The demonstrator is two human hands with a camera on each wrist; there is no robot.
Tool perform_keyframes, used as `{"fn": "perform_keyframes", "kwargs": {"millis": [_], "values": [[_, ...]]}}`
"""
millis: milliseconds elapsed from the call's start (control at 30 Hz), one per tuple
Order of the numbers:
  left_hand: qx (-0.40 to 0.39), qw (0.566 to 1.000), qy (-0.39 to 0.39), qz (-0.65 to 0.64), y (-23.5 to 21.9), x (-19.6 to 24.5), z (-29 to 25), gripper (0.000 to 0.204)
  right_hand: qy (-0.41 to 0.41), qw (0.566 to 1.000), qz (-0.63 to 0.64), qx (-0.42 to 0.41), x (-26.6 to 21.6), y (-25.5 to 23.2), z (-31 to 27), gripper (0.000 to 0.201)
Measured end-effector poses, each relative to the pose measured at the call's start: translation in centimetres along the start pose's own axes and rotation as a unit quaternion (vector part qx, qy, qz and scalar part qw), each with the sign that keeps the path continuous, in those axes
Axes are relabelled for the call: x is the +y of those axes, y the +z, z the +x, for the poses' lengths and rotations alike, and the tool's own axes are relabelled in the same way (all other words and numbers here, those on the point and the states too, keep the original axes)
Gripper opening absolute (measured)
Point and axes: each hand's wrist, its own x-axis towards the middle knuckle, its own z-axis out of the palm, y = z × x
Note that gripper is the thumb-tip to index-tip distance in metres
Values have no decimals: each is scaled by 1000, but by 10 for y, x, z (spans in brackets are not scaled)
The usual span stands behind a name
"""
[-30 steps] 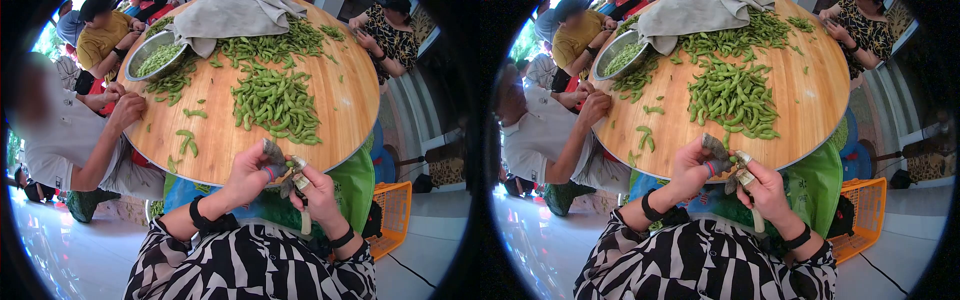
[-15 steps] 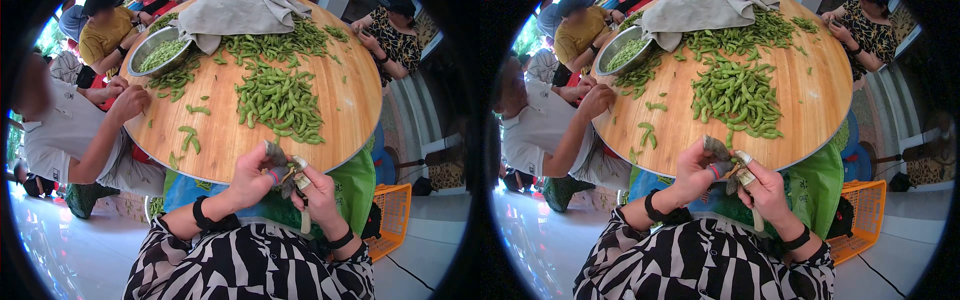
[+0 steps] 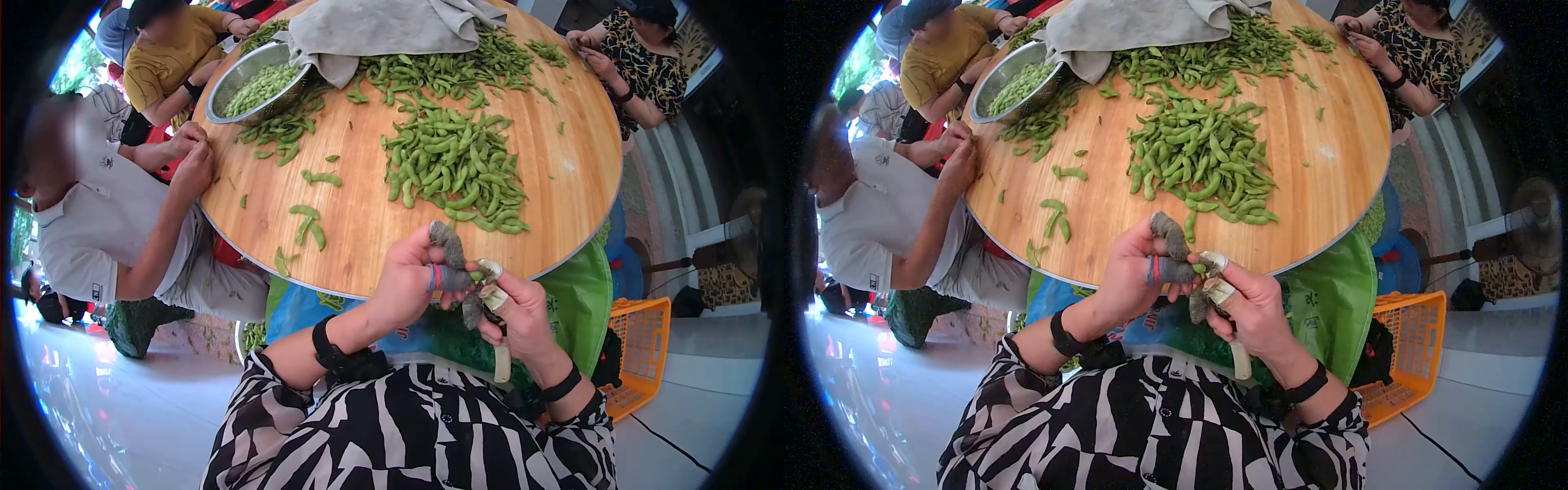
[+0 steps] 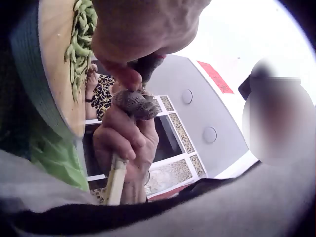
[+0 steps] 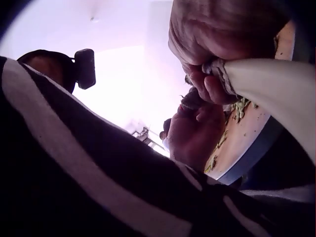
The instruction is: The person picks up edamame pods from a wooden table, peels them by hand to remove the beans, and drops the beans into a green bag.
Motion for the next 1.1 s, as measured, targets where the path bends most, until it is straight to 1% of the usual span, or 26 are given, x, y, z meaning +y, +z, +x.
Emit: {"fn": "perform_keyframes", "kwargs": {"millis": [67,100,133,167,200,233,267,300,333,367,400,433,467,533,600,667,700,733,767,800,833,900,933,1033,1100], "values": [[-28,993,-30,-112,1,1,2,24,5,1000,15,-7,-3,-1,0,36],[-28,993,-29,-112,0,1,2,24,3,998,-57,-9,-7,-1,-1,37],[-21,988,-67,-141,-3,0,3,21,1,992,-129,-10,-10,0,-1,37],[-14,980,-106,-169,-5,-1,3,18,0,992,-129,-10,-9,-1,0,37],[-12,980,-106,-170,-4,-4,3,18,-60,970,-234,-13,-8,-1,0,38],[12,983,-99,-152,-3,-6,3,18,-119,934,-336,-17,-6,0,0,39],[33,986,-92,-132,-2,-8,5,18,-120,934,-335,-17,-6,0,-1,39],[32,987,-90,-132,-1,-8,5,18,-138,921,-363,-16,-7,-1,-1,41],[37,992,-75,-99,0,-9,5,18,-156,907,-390,-14,-7,-1,-2,44],[43,995,-60,-65,1,-9,5,18,-158,907,-391,-14,-6,-3,-2,44],[42,995,-58,-65,2,-9,6,18,-183,899,-399,-6,-1,-7,0,42],[42,994,-78,-67,4,-8,7,18,-208,890,-406,1,1,-9,1,41],[42,992,-97,-69,6,-8,8,18,-209,890,-406,0,-1,-9,0,41],[34,992,-108,-48,6,-8,7,18,-179,887,-424,27,-7,-9,-1,34],[25,992,-119,-26,5,-11,5,18,-191,889,-416,27,-2,-10,-1,30],[-33,989,-135,43,1,-10,4,18,-210,887,-411,25,-2,-12,0,27],[-34,990,-128,46,0,-10,4,18,-192,884,-427,17,-3,-13,-2,26],[-50,987,-140,59,-1,-9,3,20,-174,880,-443,9,-5,-15,-3,25],[-66,983,-154,74,-2,-10,2,21,-182,877,-445,9,-8,-17,-3,25],[-97,983,-148,53,-3,-9,1,24,-151,891,-428,2,-12,-20,-3,24],[-98,983,-144,55,-2,-10,1,24,-118,905,-408,-6,-13,-22,-4,24],[-123,977,-138,106,2,-7,-2,25,-110,906,-409,-6,-5,-25,-5,23],[-119,976,-151,102,4,-5,-3,24,-116,908,-403,0,-3,-25,-5,23],[-113,976,-143,117,4,-11,-3,26,-124,905,-407,14,2,-27,-5,20],[-113,975,-151,121,5,-12,-3,27,-67,915,-397,18,5,-30,-6,18]]}}
